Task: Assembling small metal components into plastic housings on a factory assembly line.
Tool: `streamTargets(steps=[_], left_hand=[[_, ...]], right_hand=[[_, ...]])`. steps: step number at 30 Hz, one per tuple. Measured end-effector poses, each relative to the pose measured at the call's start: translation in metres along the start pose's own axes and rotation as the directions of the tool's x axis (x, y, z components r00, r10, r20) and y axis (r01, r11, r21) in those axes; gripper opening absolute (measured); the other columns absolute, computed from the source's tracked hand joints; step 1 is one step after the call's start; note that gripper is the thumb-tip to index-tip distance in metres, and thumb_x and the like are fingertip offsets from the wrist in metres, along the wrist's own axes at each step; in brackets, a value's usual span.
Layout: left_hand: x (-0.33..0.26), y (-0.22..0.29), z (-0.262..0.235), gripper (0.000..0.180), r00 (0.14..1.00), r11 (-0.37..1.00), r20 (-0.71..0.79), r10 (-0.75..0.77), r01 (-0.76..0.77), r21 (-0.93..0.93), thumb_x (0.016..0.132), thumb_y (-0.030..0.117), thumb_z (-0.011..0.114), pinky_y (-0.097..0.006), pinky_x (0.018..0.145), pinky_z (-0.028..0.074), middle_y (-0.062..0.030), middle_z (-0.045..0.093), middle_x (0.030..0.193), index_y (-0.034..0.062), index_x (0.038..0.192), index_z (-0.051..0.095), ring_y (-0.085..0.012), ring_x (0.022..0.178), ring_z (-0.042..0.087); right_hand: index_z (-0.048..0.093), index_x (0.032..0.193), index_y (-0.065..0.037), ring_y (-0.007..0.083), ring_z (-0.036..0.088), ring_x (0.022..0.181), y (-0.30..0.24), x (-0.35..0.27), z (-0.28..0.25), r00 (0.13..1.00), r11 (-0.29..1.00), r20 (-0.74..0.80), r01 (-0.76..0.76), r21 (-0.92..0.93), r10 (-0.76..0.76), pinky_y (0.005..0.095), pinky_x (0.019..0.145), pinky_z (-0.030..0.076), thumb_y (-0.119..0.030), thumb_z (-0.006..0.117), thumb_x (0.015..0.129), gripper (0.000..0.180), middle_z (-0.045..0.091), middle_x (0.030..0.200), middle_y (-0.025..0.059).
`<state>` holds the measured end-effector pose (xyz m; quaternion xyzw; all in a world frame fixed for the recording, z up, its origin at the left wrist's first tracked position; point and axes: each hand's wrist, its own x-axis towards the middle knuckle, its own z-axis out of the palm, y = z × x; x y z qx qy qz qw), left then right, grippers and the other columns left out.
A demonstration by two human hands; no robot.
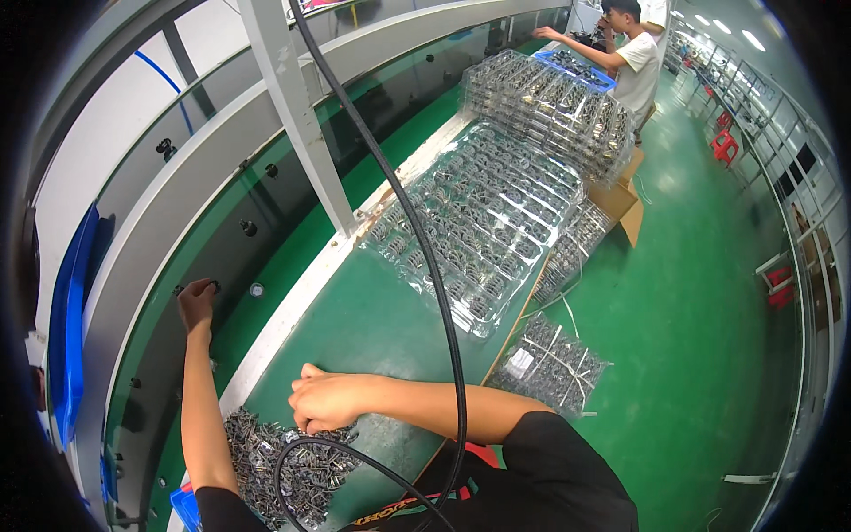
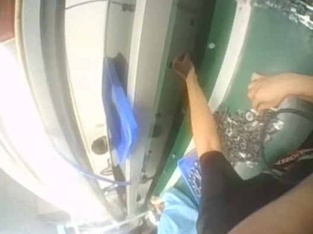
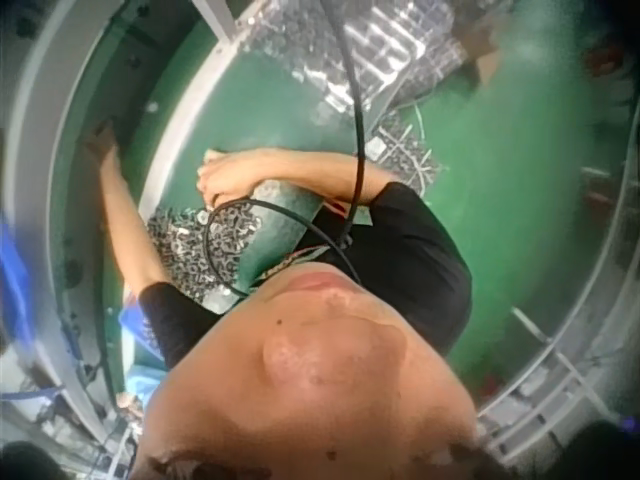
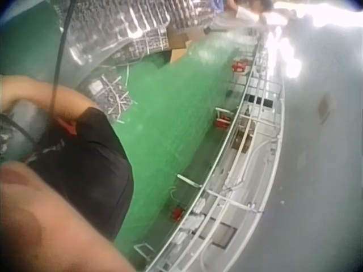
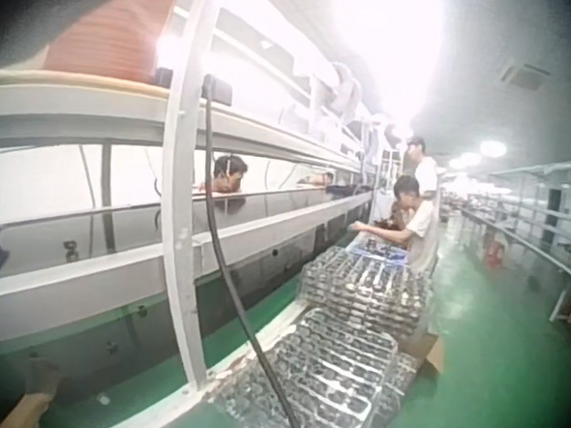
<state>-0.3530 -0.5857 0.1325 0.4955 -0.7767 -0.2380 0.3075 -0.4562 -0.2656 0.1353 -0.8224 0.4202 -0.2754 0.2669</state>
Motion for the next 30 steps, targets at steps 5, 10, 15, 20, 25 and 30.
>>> streamTargets(steps=[5,10,15,20,25,30], left_hand=[[0.013,-0.017,0.018,0.031,0.999,0.988,-0.039,0.010,-0.004,0.155,0.085,0.022,0.071,-0.039,0.090,0.050,-0.0147,0.071,0.101,0.0015,0.108,0.072,-0.0304,0.097,0.066],[-0.022,0.040,0.036,0.039,0.908,0.904,0.027,0.417,-0.418,0.091,0.086,0.031,0.071,-0.041,0.098,0.044,-0.0165,0.065,0.112,0.0041,0.115,0.069,-0.0341,0.113,0.057],[-0.034,0.073,0.057,0.025,0.788,0.846,0.371,0.492,-0.533,0.009,0.089,0.023,0.066,-0.043,0.094,0.045,-0.0157,0.065,0.110,0.0025,0.104,0.070,-0.0338,0.111,0.057],[-0.045,0.078,0.051,0.020,0.852,0.910,0.338,0.401,-0.414,-0.034,0.092,0.019,0.063,-0.039,0.077,0.050,-0.0130,0.067,0.097,-0.0002,0.097,0.069,-0.0281,0.085,0.064],[-0.105,0.092,-0.028,0.023,0.945,0.813,0.319,0.070,0.131,-0.568,0.096,0.017,0.063,-0.024,0.066,0.050,-0.0065,0.066,0.085,-0.0026,0.107,0.068,-0.0087,0.070,0.060],[-0.202,0.080,-0.108,0.029,0.958,0.550,0.225,-0.176,0.285,-0.785,0.094,0.008,0.064,-0.026,0.074,0.054,-0.0107,0.069,0.097,-0.0067,0.119,0.064,-0.0135,0.077,0.065]], right_hand=[[0.073,0.082,-0.015,0.0184,0.052,0.092,0.000,-0.004,0.004,0.998,0.999,-0.069,0.017,0.037,-0.014,0.0382,0.090,0.029,-0.024,0.070,0.084,0.009,0.059,0.082,-0.0019],[0.070,0.081,-0.013,0.0184,0.053,0.090,0.006,-0.003,0.006,0.999,0.995,-0.033,-0.008,0.097,0.011,0.0382,0.090,0.030,-0.025,0.072,0.084,0.012,0.058,0.085,-0.0008],[0.071,0.092,-0.013,0.0188,0.055,0.093,0.000,0.002,0.018,0.983,1.000,-0.181,-0.022,-0.003,0.021,0.0388,0.091,0.030,-0.027,0.069,0.088,0.015,0.058,0.085,-0.0004],[0.070,0.092,-0.013,0.0196,0.058,0.094,0.009,0.008,0.016,0.993,0.996,-0.118,-0.021,0.082,0.031,0.0391,0.093,0.030,-0.027,0.065,0.091,0.015,0.063,0.087,0.0015],[0.070,0.092,-0.014,0.0191,0.060,0.091,0.003,0.008,0.014,0.995,0.992,-0.090,-0.027,0.125,0.038,0.0391,0.093,0.031,-0.026,0.067,0.090,0.012,0.066,0.087,0.0007],[0.070,0.094,-0.014,0.0174,0.062,0.084,-0.008,0.004,0.015,0.975,0.999,-0.220,-0.019,0.032,0.026,0.0365,0.089,0.035,-0.020,0.072,0.086,0.010,0.067,0.085,-0.0019]])
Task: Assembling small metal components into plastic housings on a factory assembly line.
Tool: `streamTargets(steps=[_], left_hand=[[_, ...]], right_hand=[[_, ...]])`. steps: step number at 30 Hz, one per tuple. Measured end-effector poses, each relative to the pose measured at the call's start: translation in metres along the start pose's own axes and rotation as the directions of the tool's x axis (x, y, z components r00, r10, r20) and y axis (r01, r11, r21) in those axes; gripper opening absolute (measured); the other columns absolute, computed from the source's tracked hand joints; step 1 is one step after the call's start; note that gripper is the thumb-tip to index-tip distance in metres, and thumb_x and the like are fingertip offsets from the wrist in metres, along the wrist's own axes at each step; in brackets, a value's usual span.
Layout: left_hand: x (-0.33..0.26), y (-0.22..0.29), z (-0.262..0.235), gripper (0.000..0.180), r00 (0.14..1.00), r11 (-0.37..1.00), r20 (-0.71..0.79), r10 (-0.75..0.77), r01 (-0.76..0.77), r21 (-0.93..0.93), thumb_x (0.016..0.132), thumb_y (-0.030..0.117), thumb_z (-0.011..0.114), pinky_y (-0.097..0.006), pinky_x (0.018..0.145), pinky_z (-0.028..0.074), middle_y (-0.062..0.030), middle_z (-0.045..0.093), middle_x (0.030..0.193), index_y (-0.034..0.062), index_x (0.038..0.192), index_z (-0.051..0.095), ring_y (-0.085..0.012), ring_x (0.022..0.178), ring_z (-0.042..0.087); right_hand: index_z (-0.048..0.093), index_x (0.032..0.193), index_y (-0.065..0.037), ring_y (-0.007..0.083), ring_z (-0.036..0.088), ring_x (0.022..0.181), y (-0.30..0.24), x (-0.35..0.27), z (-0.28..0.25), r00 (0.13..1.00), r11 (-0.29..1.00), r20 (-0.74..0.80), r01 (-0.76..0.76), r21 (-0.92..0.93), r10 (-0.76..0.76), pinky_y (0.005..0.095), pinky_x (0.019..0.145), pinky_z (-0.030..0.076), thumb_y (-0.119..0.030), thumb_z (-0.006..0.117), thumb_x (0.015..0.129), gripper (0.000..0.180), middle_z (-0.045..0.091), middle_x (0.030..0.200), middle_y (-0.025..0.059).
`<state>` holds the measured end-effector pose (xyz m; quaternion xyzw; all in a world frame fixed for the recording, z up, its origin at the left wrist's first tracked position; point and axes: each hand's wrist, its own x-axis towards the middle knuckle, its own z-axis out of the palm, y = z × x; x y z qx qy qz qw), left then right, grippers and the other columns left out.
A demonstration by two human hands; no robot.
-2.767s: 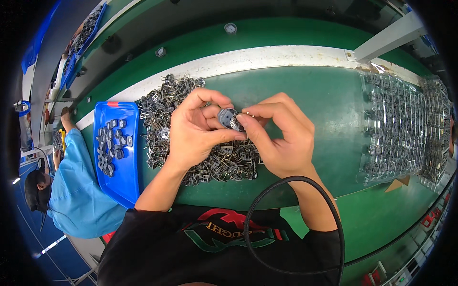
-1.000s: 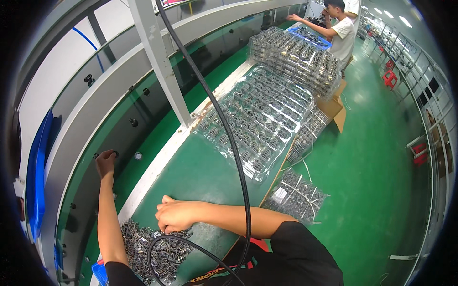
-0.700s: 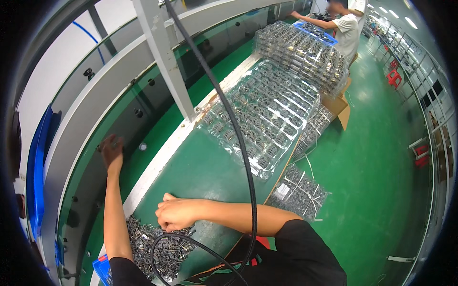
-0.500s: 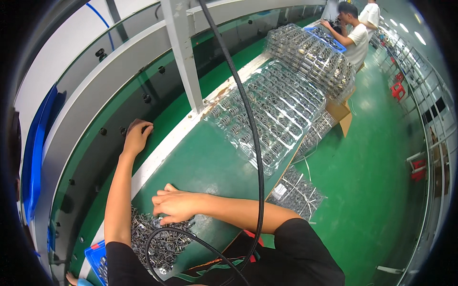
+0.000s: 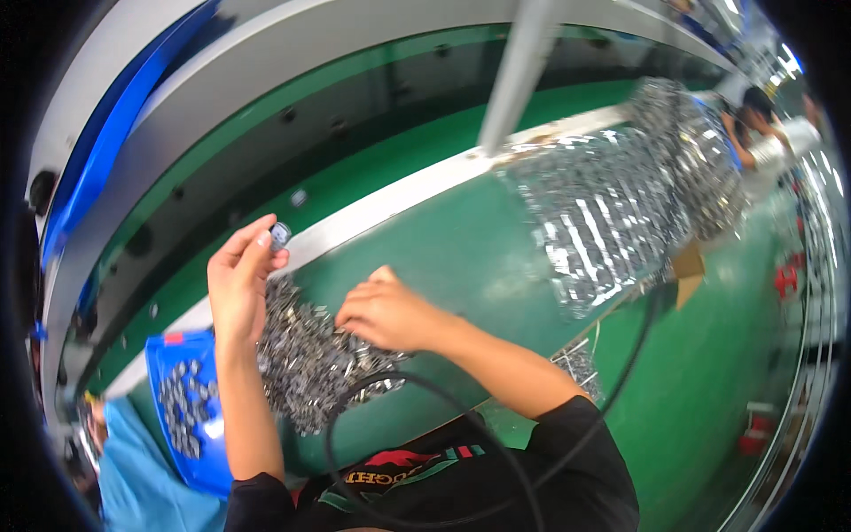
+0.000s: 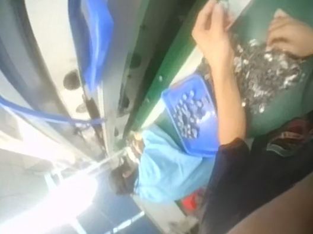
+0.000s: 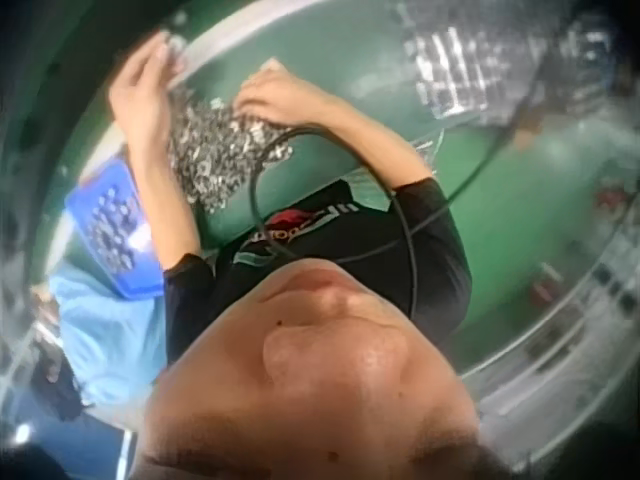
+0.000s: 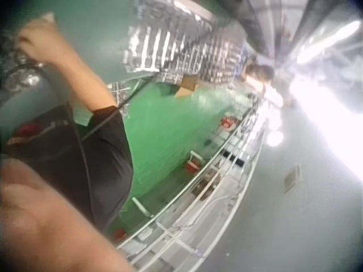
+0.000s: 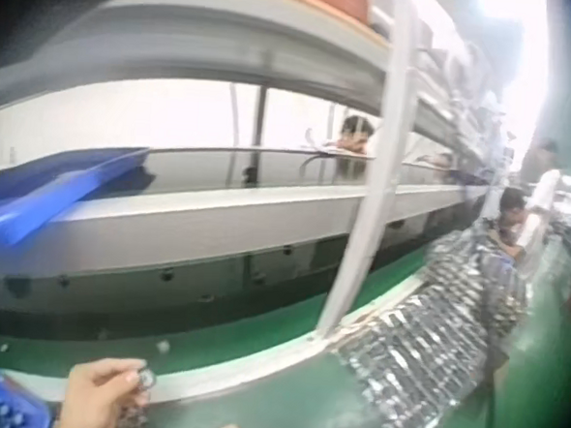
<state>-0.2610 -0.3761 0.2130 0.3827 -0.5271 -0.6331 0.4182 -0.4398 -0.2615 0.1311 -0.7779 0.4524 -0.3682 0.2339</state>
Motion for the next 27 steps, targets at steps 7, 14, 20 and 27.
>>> streamTargets(steps=[7,14,20,27], left_hand=[[-0.077,-0.018,-0.056,0.041,0.998,0.974,-0.042,-0.046,0.036,-0.222,0.090,-0.006,0.062,-0.032,0.085,0.056,-0.0162,0.067,0.107,-0.0077,0.130,0.055,-0.0220,0.093,0.068],[-0.082,-0.033,-0.053,0.038,0.992,0.896,0.081,-0.092,0.118,-0.427,0.093,-0.001,0.061,-0.031,0.087,0.057,-0.0156,0.067,0.109,-0.0055,0.130,0.056,-0.0205,0.096,0.068],[-0.086,-0.037,-0.054,0.035,0.992,0.865,0.080,-0.102,0.128,-0.486,0.097,0.004,0.056,-0.031,0.087,0.058,-0.0215,0.064,0.122,-0.0043,0.130,0.054,-0.0226,0.098,0.070],[-0.085,-0.040,-0.053,0.037,0.986,0.852,0.129,-0.105,0.156,-0.500,0.097,0.007,0.056,-0.029,0.085,0.058,-0.0249,0.061,0.127,-0.0053,0.132,0.052,-0.0210,0.096,0.070]], right_hand=[[0.071,0.103,-0.003,0.0179,0.066,0.083,-0.021,0.021,-0.017,0.966,0.961,-0.114,-0.209,0.179,0.231,0.0283,0.078,0.051,0.004,0.069,0.084,0.021,0.066,0.089,0.0075],[0.067,0.111,0.006,0.0219,0.068,0.096,-0.025,0.048,-0.020,0.934,0.624,-0.009,-0.230,0.747,0.356,0.0305,0.085,0.052,0.016,0.049,0.084,0.034,0.059,0.104,0.0088],[0.072,0.102,-0.004,0.0212,0.062,0.076,-0.037,0.054,-0.014,0.993,0.992,0.024,-0.118,-0.036,0.119,0.0302,0.072,0.049,0.009,0.066,0.075,0.031,0.058,0.089,0.0060],[0.072,0.100,-0.004,0.0200,0.061,0.072,-0.046,0.048,-0.006,0.989,0.985,-0.147,-0.001,-0.170,-0.024,0.0274,0.065,0.049,0.010,0.072,0.072,0.031,0.059,0.086,0.0073]])
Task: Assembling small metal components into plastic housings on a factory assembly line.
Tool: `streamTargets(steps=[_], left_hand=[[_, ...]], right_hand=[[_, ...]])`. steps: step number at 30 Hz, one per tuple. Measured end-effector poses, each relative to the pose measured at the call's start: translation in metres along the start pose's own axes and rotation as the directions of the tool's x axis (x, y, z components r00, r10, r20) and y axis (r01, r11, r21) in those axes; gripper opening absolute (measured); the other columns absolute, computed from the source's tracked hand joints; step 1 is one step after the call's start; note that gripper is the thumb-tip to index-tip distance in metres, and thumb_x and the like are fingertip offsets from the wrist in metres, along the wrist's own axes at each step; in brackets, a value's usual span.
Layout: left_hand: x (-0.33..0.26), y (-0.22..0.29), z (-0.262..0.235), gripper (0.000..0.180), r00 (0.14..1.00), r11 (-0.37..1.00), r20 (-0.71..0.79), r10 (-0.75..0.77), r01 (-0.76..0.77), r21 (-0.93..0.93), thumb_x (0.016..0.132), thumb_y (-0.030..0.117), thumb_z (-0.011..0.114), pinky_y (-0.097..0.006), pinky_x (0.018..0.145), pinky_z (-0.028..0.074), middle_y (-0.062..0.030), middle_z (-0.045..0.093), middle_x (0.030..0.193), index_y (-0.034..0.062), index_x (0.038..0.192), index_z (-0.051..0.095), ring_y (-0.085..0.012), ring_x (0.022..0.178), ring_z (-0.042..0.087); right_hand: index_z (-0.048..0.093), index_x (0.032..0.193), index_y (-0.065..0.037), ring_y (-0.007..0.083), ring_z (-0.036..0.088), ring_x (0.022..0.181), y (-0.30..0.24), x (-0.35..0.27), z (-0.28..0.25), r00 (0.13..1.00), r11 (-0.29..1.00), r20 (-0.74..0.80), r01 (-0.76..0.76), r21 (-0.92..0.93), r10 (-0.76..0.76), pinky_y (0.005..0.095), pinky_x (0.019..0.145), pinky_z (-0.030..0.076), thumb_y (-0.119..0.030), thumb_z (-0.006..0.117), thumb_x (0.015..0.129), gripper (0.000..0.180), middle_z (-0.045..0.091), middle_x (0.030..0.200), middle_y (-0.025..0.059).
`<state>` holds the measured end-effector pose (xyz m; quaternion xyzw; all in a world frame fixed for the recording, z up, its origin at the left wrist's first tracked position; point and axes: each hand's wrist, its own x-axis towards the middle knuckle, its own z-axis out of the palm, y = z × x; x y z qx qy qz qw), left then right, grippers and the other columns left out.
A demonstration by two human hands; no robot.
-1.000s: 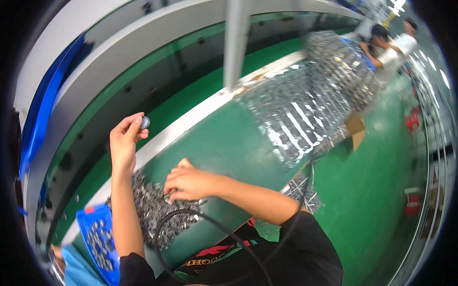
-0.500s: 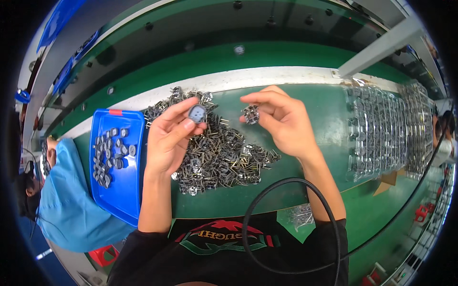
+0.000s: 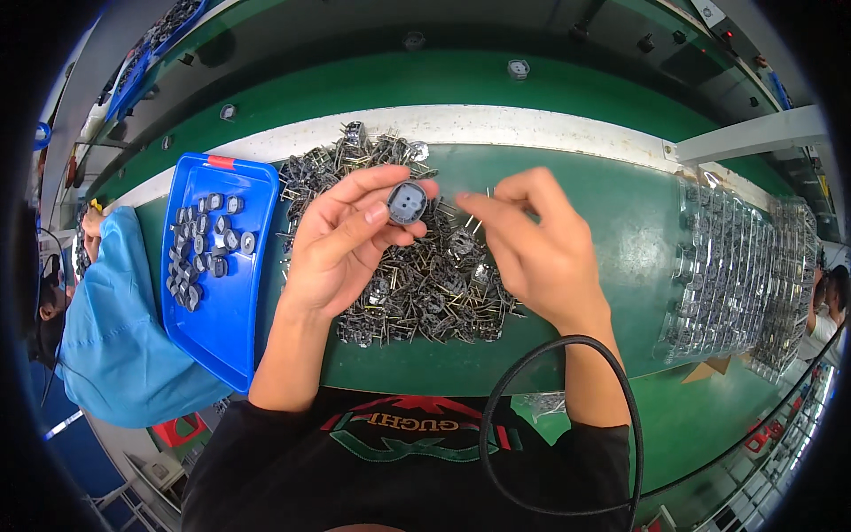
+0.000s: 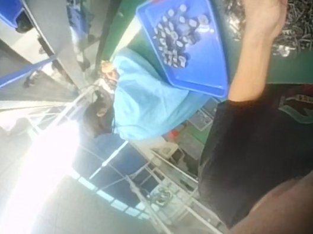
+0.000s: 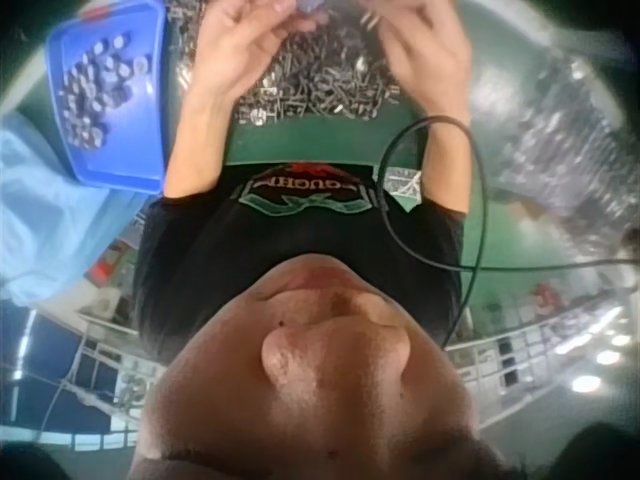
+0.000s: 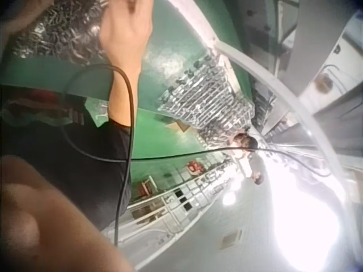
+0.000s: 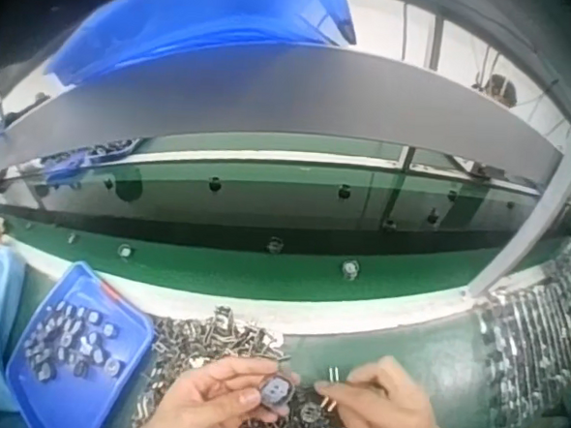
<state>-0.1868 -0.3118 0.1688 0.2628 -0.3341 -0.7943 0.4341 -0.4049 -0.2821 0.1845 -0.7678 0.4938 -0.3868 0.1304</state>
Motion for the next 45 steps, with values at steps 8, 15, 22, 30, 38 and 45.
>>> streamTargets(steps=[8,15,22,30,38,45], left_hand=[[-0.001,-0.006,0.010,0.035,0.999,0.999,-0.025,-0.031,0.031,-0.012,0.098,0.008,0.057,-0.030,0.081,0.060,-0.0234,0.065,0.119,-0.0068,0.129,0.056,-0.0211,0.091,0.071],[-0.001,-0.010,0.012,0.032,0.996,0.996,-0.019,-0.091,0.091,0.019,0.098,0.008,0.058,-0.034,0.081,0.063,-0.0187,0.069,0.106,-0.0076,0.126,0.059,-0.0223,0.089,0.071],[-0.004,-0.012,0.012,0.028,0.994,0.995,-0.076,-0.079,0.083,0.059,0.097,0.003,0.058,-0.034,0.084,0.063,-0.0161,0.069,0.105,-0.0082,0.123,0.062,-0.0221,0.092,0.071],[-0.005,-0.011,0.015,0.029,0.993,0.994,-0.095,-0.064,0.071,0.078,0.093,0.000,0.062,-0.034,0.086,0.062,-0.0190,0.068,0.113,-0.0078,0.121,0.063,-0.0198,0.092,0.070],[0.003,0.008,0.014,0.032,0.988,0.928,-0.149,0.044,0.014,0.371,0.085,-0.010,0.064,-0.036,0.084,0.061,-0.0105,0.070,0.089,-0.0081,0.117,0.066,-0.0179,0.084,0.070],[0.112,0.079,-0.008,0.026,0.921,0.685,-0.189,0.339,-0.104,0.721,0.091,0.004,0.064,-0.025,0.078,0.056,-0.0142,0.070,0.096,-0.0113,0.113,0.066,-0.0184,0.082,0.069]], right_hand=[[0.072,0.097,0.003,0.0190,0.067,0.080,-0.003,-0.007,0.010,0.936,0.685,-0.046,-0.220,0.695,0.348,0.0284,0.070,0.055,0.007,0.075,0.077,0.021,0.068,0.089,0.0112],[0.073,0.092,0.002,0.0199,0.067,0.084,-0.011,-0.001,0.011,0.974,0.901,-0.105,-0.143,0.410,0.202,0.0272,0.070,0.056,0.007,0.077,0.075,0.019,0.066,0.095,0.0114],[0.073,0.089,0.000,0.0195,0.063,0.079,-0.011,0.001,0.013,0.983,0.942,-0.148,-0.054,0.333,0.108,0.0294,0.063,0.053,0.006,0.078,0.073,0.018,0.064,0.091,0.0087],[0.074,0.091,-0.002,0.0187,0.063,0.077,-0.013,0.003,0.018,0.989,0.963,-0.124,-0.048,0.265,0.084,0.0285,0.062,0.052,0.006,0.078,0.073,0.020,0.063,0.089,0.0078],[0.075,0.101,-0.002,0.0185,0.064,0.075,0.005,0.003,0.025,0.994,0.957,-0.105,-0.006,0.291,0.038,0.0275,0.065,0.052,0.010,0.067,0.080,0.025,0.065,0.092,0.0093],[0.072,0.107,-0.004,0.0249,0.060,0.086,0.049,-0.002,0.030,0.995,0.983,0.077,-0.075,0.168,0.063,0.0347,0.078,0.049,0.008,0.063,0.081,0.030,0.064,0.096,0.0077]])
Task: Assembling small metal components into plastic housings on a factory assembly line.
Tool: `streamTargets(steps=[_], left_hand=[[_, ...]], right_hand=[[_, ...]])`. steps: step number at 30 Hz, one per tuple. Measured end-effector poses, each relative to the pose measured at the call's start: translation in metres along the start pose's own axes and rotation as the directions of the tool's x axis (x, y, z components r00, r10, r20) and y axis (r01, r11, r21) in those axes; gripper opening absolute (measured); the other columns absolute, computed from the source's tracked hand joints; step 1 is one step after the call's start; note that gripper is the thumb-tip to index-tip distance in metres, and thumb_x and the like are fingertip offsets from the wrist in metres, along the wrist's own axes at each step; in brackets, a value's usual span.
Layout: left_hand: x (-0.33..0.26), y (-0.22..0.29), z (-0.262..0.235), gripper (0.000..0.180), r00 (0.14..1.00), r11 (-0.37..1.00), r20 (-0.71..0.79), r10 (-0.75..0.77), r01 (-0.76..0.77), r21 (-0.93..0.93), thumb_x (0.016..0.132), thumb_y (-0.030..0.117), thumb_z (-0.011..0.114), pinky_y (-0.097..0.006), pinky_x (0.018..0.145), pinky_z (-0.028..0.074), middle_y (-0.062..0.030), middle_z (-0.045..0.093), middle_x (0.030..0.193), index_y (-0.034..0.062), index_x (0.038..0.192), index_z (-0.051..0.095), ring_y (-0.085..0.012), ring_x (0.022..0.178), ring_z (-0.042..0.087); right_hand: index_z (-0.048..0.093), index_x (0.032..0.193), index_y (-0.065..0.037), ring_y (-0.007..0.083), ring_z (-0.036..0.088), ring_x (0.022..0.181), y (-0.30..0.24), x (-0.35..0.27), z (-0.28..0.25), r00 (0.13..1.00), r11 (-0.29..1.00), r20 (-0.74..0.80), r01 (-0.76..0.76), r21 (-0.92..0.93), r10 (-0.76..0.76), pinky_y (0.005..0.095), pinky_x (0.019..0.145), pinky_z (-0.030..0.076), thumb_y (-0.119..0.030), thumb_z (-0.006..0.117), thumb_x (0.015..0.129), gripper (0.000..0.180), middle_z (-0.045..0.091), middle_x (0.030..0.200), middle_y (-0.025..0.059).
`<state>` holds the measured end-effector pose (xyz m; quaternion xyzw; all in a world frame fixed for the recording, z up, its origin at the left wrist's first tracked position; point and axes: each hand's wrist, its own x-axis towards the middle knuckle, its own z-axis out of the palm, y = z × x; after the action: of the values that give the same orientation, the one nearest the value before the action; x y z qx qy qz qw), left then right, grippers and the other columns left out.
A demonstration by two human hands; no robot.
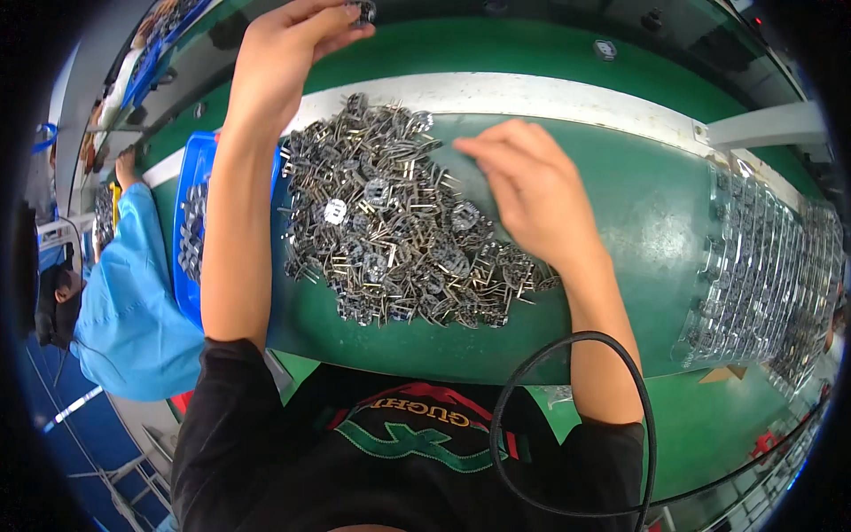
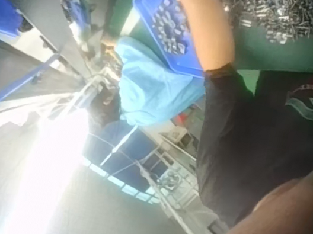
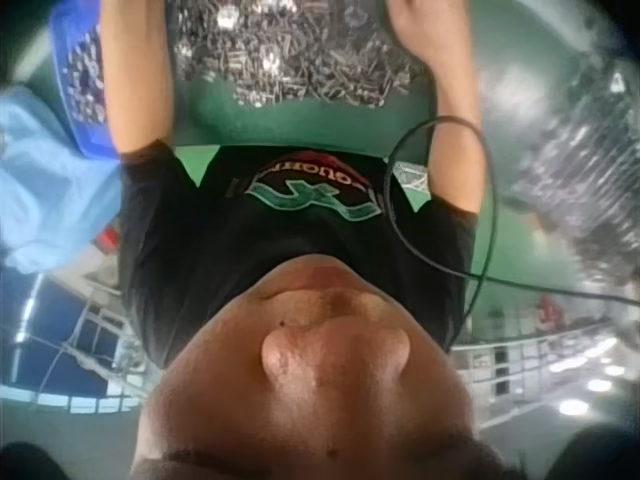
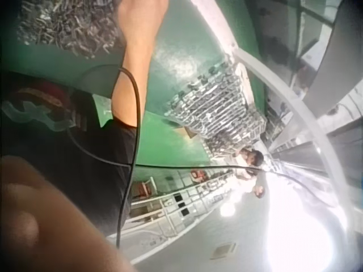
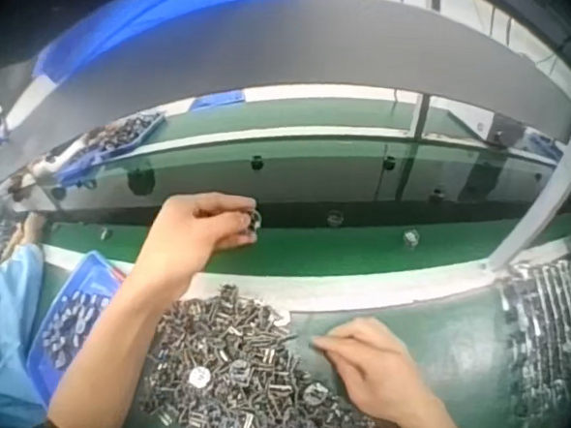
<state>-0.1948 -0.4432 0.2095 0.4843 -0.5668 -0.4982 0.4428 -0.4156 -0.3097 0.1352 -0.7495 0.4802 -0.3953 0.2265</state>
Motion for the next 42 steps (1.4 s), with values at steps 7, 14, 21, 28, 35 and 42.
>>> streamTargets(steps=[7,14,21,28,35,42], left_hand=[[0.130,-0.085,0.024,0.022,0.998,0.935,-0.019,0.054,-0.044,0.352,0.086,0.015,0.073,-0.024,0.063,0.050,-0.0028,0.070,0.079,-0.0001,0.102,0.074,-0.0094,0.067,0.062],[0.180,-0.100,0.055,0.026,0.976,0.739,0.005,0.216,-0.166,0.653,0.085,0.021,0.070,-0.032,0.071,0.051,-0.0099,0.071,0.083,0.0038,0.104,0.075,-0.0188,0.074,0.065],[0.124,-0.042,0.170,0.043,0.800,0.614,0.483,0.357,-0.590,0.523,0.089,0.038,0.065,-0.041,0.093,0.049,-0.0171,0.064,0.109,0.0076,0.120,0.067,-0.0332,0.106,0.062],[0.109,-0.047,0.268,0.045,0.720,0.405,0.663,0.202,-0.678,0.613,0.085,0.037,0.070,-0.046,0.091,0.050,-0.0228,0.070,0.102,-0.0005,0.111,0.069,-0.0385,0.100,0.065],[0.077,-0.012,0.227,0.037,0.788,0.923,0.612,0.062,-0.279,0.266,0.085,0.011,0.068,-0.029,0.076,0.057,-0.0133,0.069,0.095,-0.0056,0.118,0.063,-0.0197,0.089,0.070],[0.005,0.011,0.126,0.046,0.854,0.860,0.508,-0.108,0.337,-0.384,0.091,0.004,0.063,-0.026,0.092,0.056,-0.0178,0.063,0.115,-0.0064,0.134,0.051,-0.0231,0.099,0.067]], right_hand=[[0.071,0.103,-0.007,0.0232,0.051,0.087,-0.005,0.001,-0.016,0.996,0.979,0.068,0.070,-0.194,-0.058,0.0353,0.076,0.038,-0.013,0.072,0.082,0.022,0.057,0.093,0.0046],[0.068,0.099,-0.004,0.0288,0.058,0.080,-0.003,-0.011,-0.013,0.996,0.910,-0.055,-0.086,-0.406,0.069,0.0420,0.076,0.047,-0.026,0.075,0.080,0.030,0.057,0.091,0.0098],[0.059,0.075,0.000,0.0270,0.060,0.078,-0.003,-0.019,-0.005,0.999,0.921,-0.044,-0.045,-0.388,0.030,0.0389,0.073,0.048,-0.007,0.064,0.072,0.009,0.053,0.082,0.0112],[0.060,0.074,-0.003,0.0282,0.062,0.084,0.003,-0.018,-0.018,0.998,0.933,-0.059,-0.010,-0.360,-0.012,0.0403,0.076,0.050,-0.008,0.063,0.074,0.006,0.054,0.085,0.0124],[0.062,0.078,-0.003,0.0284,0.061,0.089,0.014,-0.019,-0.037,0.999,0.946,-0.050,-0.016,-0.324,-0.001,0.0413,0.079,0.052,-0.010,0.064,0.077,0.007,0.056,0.089,0.0123],[0.070,0.087,-0.009,0.0256,0.059,0.088,0.015,-0.019,-0.029,1.000,0.953,0.003,-0.027,-0.300,0.029,0.0389,0.077,0.052,-0.011,0.067,0.078,0.010,0.056,0.088,0.0066]])
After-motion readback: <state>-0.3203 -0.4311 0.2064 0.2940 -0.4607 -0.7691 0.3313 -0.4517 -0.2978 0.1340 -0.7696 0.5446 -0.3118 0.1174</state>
